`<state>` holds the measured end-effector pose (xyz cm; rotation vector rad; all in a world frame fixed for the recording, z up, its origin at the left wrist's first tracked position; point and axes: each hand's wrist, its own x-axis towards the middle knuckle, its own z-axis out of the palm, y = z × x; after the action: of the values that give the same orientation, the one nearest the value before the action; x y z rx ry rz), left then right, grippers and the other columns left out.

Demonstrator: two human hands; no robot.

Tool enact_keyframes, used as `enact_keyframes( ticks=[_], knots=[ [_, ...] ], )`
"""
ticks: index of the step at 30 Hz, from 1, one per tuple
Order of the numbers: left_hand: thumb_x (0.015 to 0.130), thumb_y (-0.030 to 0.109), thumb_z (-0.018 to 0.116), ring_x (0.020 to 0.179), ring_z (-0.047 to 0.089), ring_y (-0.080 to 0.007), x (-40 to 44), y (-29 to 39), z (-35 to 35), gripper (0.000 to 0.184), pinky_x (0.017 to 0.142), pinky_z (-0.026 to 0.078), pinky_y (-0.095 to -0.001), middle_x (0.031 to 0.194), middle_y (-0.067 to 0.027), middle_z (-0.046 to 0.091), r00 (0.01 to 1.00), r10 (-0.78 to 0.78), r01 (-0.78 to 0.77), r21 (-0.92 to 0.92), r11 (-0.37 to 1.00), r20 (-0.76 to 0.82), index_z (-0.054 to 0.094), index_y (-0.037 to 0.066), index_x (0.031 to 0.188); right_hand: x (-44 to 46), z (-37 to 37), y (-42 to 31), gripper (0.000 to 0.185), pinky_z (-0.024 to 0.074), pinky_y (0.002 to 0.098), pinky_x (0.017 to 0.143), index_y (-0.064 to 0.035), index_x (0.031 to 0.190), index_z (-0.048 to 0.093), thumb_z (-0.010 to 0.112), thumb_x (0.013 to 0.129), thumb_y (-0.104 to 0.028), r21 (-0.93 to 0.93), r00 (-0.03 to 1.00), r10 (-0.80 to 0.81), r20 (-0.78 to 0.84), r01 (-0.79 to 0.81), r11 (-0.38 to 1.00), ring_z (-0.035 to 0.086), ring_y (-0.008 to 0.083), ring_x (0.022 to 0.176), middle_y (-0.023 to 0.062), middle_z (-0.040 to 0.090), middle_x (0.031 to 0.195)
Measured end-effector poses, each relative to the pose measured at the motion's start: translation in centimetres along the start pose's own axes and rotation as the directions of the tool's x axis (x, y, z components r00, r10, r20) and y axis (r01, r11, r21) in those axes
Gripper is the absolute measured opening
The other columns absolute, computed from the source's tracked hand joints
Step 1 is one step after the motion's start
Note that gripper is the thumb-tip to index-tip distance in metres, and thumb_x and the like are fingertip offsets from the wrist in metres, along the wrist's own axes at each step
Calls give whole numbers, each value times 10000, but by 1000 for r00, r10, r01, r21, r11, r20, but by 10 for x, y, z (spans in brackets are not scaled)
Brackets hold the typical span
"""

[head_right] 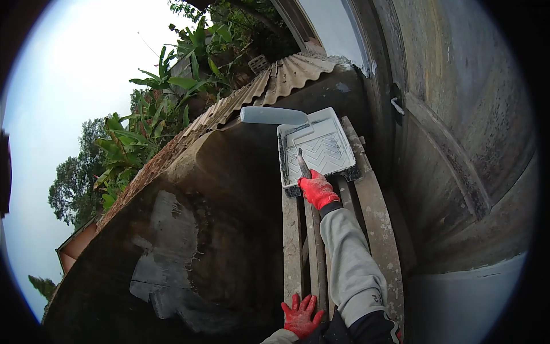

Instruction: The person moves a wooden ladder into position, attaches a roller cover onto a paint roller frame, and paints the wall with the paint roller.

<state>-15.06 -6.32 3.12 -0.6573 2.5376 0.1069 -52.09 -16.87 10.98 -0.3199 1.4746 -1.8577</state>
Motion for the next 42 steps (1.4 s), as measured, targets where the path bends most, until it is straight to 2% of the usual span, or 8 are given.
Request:
enact_keyframes(
  ticks=[11,13,15,17,19,27,35,42],
  knots=[
    [913,440,453,1443,107,-374,-16,6,-18,681,1096,67,-661,1546,-125,224,992,-3,-29,-254,967,-124,306,61,1459,-21,-11,-29,169,377,310,432,-70,937,538,597,828,-184,62,995,-80,58,77,995,465,127,470,3,490,611],
    [921,379,472,1307,378,-339,-15,7,0,518,1064,237,-594,1378,-167,435,876,81,-75,32,997,-475,465,35,1308,-36,-6,-51,179,380,312,434,-71,952,546,596,830,-192,-57,997,-71,19,72,996,470,129,474,2,495,615],
    [901,616,359,1441,70,-398,-5,12,-19,769,1034,79,-724,1545,-91,241,998,-43,42,27,999,50,218,154,1500,-39,-5,-53,178,376,309,430,-78,938,536,601,831,-205,24,993,-81,87,79,997,467,130,470,3,496,615],
    [908,566,417,1344,368,-342,37,-10,-30,729,1068,322,-466,1442,-130,409,799,210,-215,-59,975,563,286,112,1462,-49,-6,-59,173,373,308,426,-81,925,531,602,829,-206,18,994,-56,95,55,998,462,131,466,4,496,615],
    [914,601,372,1177,538,-355,-11,25,-185,692,980,425,-406,1322,-167,525,777,492,-274,-493,826,392,453,65,1345,-48,-5,-64,183,374,309,426,-82,941,538,605,828,-209,1,996,-43,83,43,999,465,133,465,6,498,618],
    [926,460,511,1203,521,-295,17,-34,-328,555,982,424,-362,1273,-140,566,895,12,-251,-480,841,-447,518,57,1308,-78,-2,-87,197,376,293,421,-76,965,548,591,855,-233,-188,997,-18,69,31,982,473,129,470,9,516,636],
    [846,609,512,1286,433,-369,228,-100,-189,885,1039,381,-432,1441,-226,368,870,-493,391,-611,688,1,259,23,1458,-92,-24,-94,207,380,283,423,-90,960,594,605,830,-250,-145,992,54,116,-37,989,470,114,455,11,520,628],
    [846,617,522,1268,448,-381,270,-82,-134,931,1027,388,-436,1450,-237,351,877,-480,328,-698,636,-25,173,28,1476,-64,-31,-112,169,324,236,375,-70,1048,528,549,886,-115,-43,978,167,126,-163,986,392,62,418,-19,515,678]
  ],
)
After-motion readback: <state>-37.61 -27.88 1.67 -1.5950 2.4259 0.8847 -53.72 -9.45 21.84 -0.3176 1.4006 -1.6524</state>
